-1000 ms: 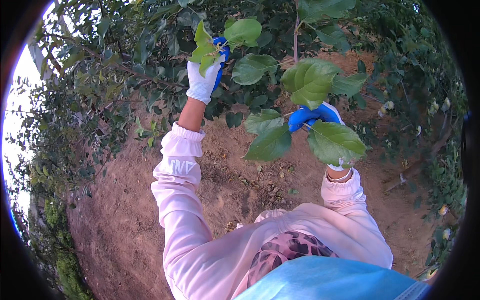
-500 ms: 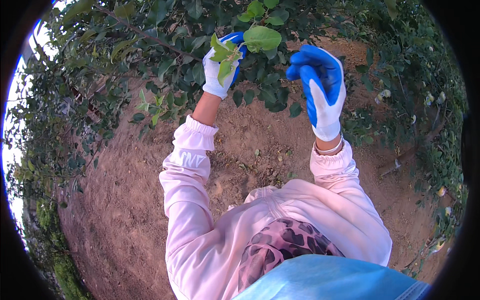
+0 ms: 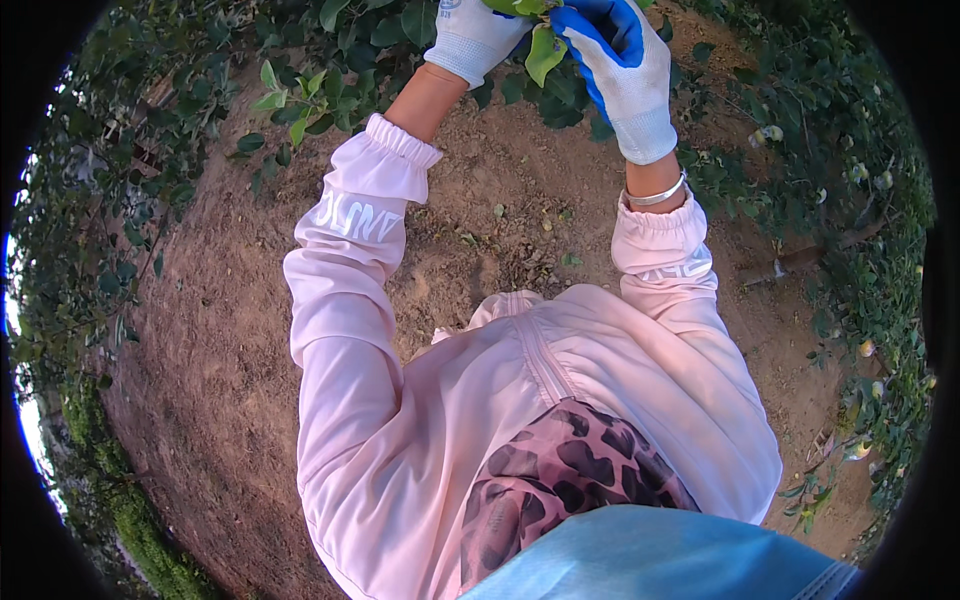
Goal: The person reaches into apple tree branches and removes leaves and small branches by hand. They repeatedly pull off foliage and twigs from various parts of the tree, holding and discarding the removed material.
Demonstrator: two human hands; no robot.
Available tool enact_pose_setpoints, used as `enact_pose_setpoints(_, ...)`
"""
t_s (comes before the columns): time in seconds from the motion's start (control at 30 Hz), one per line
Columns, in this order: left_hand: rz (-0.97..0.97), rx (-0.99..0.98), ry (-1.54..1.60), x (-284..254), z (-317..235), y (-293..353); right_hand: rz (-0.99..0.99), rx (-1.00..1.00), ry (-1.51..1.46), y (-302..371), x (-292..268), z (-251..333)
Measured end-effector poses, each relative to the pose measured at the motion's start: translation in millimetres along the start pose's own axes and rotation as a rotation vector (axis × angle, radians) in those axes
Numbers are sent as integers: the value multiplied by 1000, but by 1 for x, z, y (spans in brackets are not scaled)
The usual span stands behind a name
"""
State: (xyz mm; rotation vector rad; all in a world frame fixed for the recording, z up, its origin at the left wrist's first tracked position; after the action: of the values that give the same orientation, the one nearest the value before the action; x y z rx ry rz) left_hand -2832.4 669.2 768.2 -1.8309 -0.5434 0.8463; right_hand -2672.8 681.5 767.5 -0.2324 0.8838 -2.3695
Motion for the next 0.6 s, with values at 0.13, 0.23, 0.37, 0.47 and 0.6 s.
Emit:
enact_pose_setpoints(0.13, 5, -17, 3, 1, 5, 1, -74, -262, 332, 3, 5, 14)
enact_pose_setpoints(0.23, -14, 18, -30, 3, 2, 2, -104, -238, 341, 9, 0, 9)
enact_pose_setpoints(0.37, 65, 12, -75, 13, 0, 2, -167, -287, 294, 18, -15, -21)
enact_pose_setpoints(0.47, 120, 151, -143, 15, 9, 7, -169, -359, 301, 28, -20, -23)
enact_pose_setpoints(0.6, 99, 114, -177, 15, 7, 10, -142, -130, -250, 30, -24, -37)
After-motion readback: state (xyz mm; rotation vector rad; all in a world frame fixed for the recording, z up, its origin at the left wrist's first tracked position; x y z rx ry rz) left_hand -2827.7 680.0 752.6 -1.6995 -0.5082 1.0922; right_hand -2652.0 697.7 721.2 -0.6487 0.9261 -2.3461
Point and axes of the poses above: each hand's wrist, its own y-axis away from the middle knuckle, its own x-axis out of the palm, z = x × y, the point moved 2 cm from there along -y, towards the middle knuckle, and after that the axes turned 4 degrees about z, right-handed, at the moved point
